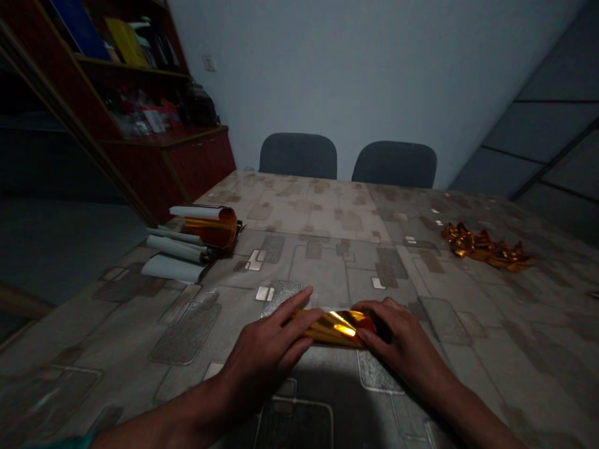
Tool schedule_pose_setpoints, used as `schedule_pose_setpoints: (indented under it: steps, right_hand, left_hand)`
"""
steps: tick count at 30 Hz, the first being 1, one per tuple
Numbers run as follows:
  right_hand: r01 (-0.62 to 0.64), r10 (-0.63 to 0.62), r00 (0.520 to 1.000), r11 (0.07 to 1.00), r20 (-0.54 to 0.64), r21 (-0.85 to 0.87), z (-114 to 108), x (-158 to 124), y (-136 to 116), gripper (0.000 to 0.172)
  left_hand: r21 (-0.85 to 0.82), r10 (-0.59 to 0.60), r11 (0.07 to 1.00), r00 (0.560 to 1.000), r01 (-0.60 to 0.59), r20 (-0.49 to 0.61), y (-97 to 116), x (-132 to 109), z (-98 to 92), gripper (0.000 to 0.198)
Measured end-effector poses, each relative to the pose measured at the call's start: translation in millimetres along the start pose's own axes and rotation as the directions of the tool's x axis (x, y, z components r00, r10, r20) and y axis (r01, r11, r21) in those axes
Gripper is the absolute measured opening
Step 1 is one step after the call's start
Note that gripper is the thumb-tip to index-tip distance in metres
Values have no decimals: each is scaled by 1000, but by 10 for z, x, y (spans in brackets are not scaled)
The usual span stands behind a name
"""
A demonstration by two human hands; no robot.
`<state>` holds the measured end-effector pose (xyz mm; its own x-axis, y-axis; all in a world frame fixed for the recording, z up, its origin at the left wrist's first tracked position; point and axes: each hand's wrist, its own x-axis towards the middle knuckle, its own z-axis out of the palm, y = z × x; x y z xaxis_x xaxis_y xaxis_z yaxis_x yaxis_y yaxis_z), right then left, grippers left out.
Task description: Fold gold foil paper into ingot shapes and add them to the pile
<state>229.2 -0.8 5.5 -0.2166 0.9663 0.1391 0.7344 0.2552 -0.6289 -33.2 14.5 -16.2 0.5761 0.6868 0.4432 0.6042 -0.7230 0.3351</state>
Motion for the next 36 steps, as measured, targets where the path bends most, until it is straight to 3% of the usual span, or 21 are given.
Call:
schedule_pose_setpoints:
  steps: [6,9,12,15,20,22,24,28,36]
  right_hand:
    - [-14,10,998,998,-60,-63,45,-18,77,30]
    - [-23,17,997,997,-81,-75,46,-17,85,36]
    - [-19,14,998,997,-69,-71,32,-18,68,28]
    - [-1,-5,998,996,-66,-89,21,-22,56,20]
    - [8,-18,997,991,-70,-136,28,-21,67,21]
    - [12,-23,997,990,-76,-142,34,-21,74,21]
    - [18,-32,995,990,-99,-141,39,-23,78,21]
    - [9,-23,994,991,-105,-131,34,-17,70,22]
    - [-27,18,995,995,-97,-94,15,-17,51,25]
  left_hand:
    - [195,117,973,991,-126,60,51,-9,34,30]
    - [248,94,960,982,-133,163,90,21,-20,43]
    - [259,60,959,973,-118,221,113,43,-77,54]
    - [263,24,961,977,-81,213,118,29,-98,56]
    - [309,18,950,995,-48,98,206,7,-112,65]
    - [278,59,956,989,-96,138,275,13,-122,68]
    - [194,85,971,961,-139,264,333,23,-126,74]
    - [59,75,992,893,-113,443,359,31,-107,83]
    - [-63,101,995,896,-82,432,282,-66,-11,84]
